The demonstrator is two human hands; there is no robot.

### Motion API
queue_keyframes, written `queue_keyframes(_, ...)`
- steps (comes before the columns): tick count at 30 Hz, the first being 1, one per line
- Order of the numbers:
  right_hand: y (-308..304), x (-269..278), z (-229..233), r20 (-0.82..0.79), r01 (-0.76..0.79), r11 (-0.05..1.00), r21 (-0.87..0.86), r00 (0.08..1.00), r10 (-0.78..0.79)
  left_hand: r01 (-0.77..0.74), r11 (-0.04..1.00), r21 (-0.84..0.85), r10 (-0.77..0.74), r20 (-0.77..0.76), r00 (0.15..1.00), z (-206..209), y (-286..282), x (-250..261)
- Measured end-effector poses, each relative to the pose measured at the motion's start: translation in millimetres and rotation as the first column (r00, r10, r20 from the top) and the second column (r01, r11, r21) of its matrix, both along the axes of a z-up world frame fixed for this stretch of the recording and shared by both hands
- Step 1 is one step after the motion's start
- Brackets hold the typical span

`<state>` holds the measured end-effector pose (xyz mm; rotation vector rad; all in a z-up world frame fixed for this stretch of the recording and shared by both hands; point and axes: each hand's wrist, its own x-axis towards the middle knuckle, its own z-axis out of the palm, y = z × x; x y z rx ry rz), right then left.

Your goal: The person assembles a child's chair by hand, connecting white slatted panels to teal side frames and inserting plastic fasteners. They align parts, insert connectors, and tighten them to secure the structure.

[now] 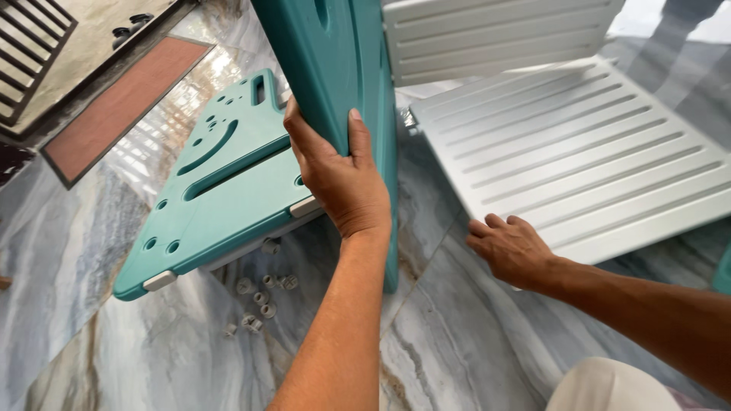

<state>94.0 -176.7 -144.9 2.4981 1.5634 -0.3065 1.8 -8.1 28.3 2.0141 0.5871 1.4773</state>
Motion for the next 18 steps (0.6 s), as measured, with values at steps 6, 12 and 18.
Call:
queue_keyframes(6,-4.8,-25.6,68.4,-0.018,0.100,0.950,0.297,0.995,-0.099,-0.044,0.978,-0.202,0.042,-0.015,0.999,14.9,-5.5,1.3)
queue_keyframes(12,-13.1,-50.1,129.6,-0.040,0.173,0.830,0.530,0.983,-0.179,-0.077,0.898,-0.433,0.028,-0.118,0.993,28.4,-30.3,16.3)
queue_keyframes(18,-24.9,-60.3,200.5,-0.168,0.339,0.639,0.691,0.935,-0.313,0.024,0.878,-0.479,-0.077,-0.091,0.993,40.0,-51.8,26.8)
